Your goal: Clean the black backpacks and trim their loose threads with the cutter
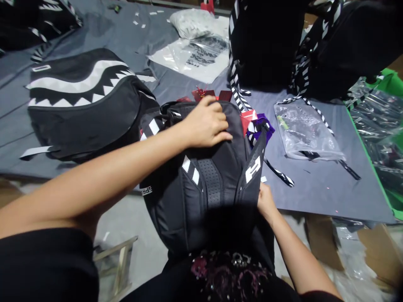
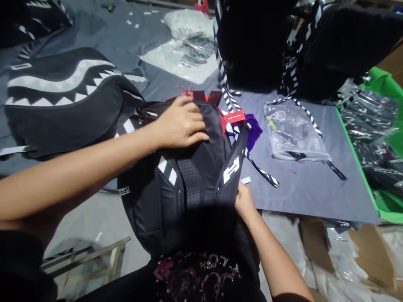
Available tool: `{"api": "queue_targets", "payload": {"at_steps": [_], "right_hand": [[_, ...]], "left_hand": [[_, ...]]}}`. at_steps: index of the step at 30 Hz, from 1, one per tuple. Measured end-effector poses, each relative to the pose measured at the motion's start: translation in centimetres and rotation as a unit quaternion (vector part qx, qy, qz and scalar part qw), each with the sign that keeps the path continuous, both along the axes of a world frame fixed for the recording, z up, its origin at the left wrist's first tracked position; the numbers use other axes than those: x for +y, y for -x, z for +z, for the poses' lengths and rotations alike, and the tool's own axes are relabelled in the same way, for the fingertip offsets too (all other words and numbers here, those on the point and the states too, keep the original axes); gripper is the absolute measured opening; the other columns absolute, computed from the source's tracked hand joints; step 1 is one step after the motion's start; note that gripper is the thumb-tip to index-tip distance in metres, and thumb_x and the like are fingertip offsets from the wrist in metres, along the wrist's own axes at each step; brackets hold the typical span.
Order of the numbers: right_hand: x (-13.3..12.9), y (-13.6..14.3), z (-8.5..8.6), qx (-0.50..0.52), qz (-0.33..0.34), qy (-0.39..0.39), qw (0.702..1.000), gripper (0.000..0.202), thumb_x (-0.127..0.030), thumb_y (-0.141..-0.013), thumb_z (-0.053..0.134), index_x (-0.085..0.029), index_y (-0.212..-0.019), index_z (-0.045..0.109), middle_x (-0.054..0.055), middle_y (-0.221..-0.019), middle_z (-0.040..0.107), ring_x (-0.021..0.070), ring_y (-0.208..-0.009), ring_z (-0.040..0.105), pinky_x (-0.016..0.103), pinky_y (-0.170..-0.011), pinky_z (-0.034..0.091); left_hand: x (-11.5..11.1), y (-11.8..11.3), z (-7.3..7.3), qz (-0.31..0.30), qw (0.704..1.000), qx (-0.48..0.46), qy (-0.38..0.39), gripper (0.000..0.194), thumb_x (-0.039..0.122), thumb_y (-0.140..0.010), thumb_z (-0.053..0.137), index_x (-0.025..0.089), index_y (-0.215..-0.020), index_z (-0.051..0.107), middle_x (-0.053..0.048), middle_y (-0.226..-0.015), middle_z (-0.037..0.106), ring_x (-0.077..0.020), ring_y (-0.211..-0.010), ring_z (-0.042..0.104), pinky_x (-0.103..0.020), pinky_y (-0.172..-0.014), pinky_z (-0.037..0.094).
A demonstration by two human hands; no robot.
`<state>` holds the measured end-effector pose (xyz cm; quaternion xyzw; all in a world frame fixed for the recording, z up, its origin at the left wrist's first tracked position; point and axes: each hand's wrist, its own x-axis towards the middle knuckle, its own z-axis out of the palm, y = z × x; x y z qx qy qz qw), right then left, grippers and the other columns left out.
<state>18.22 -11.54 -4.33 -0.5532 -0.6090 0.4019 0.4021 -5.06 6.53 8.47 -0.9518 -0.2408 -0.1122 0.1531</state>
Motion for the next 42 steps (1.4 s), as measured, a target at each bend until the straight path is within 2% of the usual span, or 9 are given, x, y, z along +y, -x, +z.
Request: {"api": "queue_targets", "payload": {"at_steps": [5,8,11,13,16,20,25,35,42], "right_hand": [[0.1,-2.5,1.0,-0.039,0.072,0.049,0.995,0.02,-0.025,-0.081,0.052,-0.018,-0.088,0.069,-0.001,-0.074,0.067,0.0149,-0.069,0.061,0.026,-0.073,0.051],[1.0,-8.0,1.9,-0.111,-0.023,0.016,0.993,0.028,-0.029,-0.088,0.051,-0.02,-0.107,0.07,0.003,-0.097,0.073,0.0173,-0.085,0.067,0.03,-0.087,0.05],[3.5,-14.7,2.0,-0.272,-0.212,-0.042,0.938,0.035,-0.026,-0.091,0.043,-0.015,-0.109,0.07,0.011,-0.106,0.073,0.0225,-0.096,0.067,0.035,-0.091,0.048],[6.0,-18.4,1.5,-0.383,-0.232,-0.037,0.893,0.04,-0.018,-0.086,0.04,-0.011,-0.111,0.07,0.016,-0.114,0.071,0.0263,-0.106,0.063,0.039,-0.097,0.045],[9.4,-21.2,0.4,-0.473,-0.194,-0.025,0.859,0.042,-0.016,-0.086,0.039,-0.01,-0.115,0.068,0.017,-0.122,0.067,0.0276,-0.113,0.058,0.04,-0.1,0.041],[11.1,-21.8,-1.7,-0.544,-0.152,0.005,0.825,0.041,-0.03,-0.091,0.044,-0.01,-0.119,0.066,0.02,-0.113,0.068,0.0309,-0.105,0.059,0.041,-0.092,0.042],[10.9,-22.1,-4.0,-0.58,-0.171,-0.021,0.796,0.047,-0.035,-0.094,0.039,-0.011,-0.128,0.06,0.022,-0.119,0.065,0.0338,-0.108,0.056,0.044,-0.089,0.04],[11.2,-21.1,-2.2,-0.652,-0.13,0.018,0.747,0.043,-0.035,-0.096,0.036,-0.01,-0.121,0.062,0.021,-0.109,0.067,0.032,-0.101,0.057,0.039,-0.08,0.039],[10.9,-20.5,-1.4,-0.638,-0.12,0.042,0.759,0.042,-0.035,-0.097,0.036,-0.013,-0.125,0.059,0.019,-0.116,0.065,0.0299,-0.103,0.054,0.038,-0.082,0.037]], "left_hand": [[-4.4,-2.3,-3.5,-0.067,0.991,-0.116,0.032,0.037,0.051,-0.093,0.047,0.022,-0.075,0.061,-0.001,-0.074,0.062,-0.0226,-0.083,0.058,-0.05,-0.105,0.035],[-4.1,-2.4,-4.5,-0.08,0.986,-0.141,0.043,0.036,0.052,-0.093,0.046,0.023,-0.076,0.058,0.0,-0.074,0.062,-0.0236,-0.083,0.058,-0.051,-0.107,0.033],[-3.4,-2.3,-4.6,-0.09,0.987,-0.123,0.052,0.038,0.053,-0.094,0.044,0.022,-0.077,0.058,-0.001,-0.074,0.062,-0.0237,-0.084,0.058,-0.052,-0.108,0.032],[-3.3,-2.2,-4.5,-0.087,0.988,-0.118,0.05,0.04,0.055,-0.094,0.042,0.023,-0.078,0.058,-0.001,-0.076,0.062,-0.0234,-0.086,0.057,-0.053,-0.109,0.031],[-3.8,-1.9,-4.3,-0.07,0.989,-0.113,0.064,0.04,0.055,-0.095,0.042,0.021,-0.083,0.059,-0.002,-0.08,0.062,-0.0228,-0.09,0.056,-0.055,-0.111,0.029],[-4.8,-1.5,-4.4,-0.049,0.989,-0.108,0.084,0.038,0.054,-0.095,0.045,0.02,-0.088,0.061,-0.002,-0.085,0.062,-0.021,-0.098,0.055,-0.055,-0.116,0.024],[-5.3,-0.9,-5.3,-0.039,0.987,-0.142,0.065,0.039,0.054,-0.095,0.048,0.019,-0.086,0.061,-0.002,-0.083,0.061,-0.0196,-0.099,0.055,-0.053,-0.119,0.025],[-5.2,-0.7,-5.5,-0.055,0.981,-0.177,0.058,0.032,0.048,-0.094,0.052,0.018,-0.086,0.061,-0.001,-0.08,0.062,-0.02,-0.097,0.057,-0.051,-0.118,0.025],[-5.2,-0.9,-5.9,-0.053,0.978,-0.197,0.053,0.021,0.041,-0.091,0.057,0.02,-0.089,0.061,-0.002,-0.079,0.064,-0.0227,-0.093,0.061,-0.053,-0.113,0.032]]}}
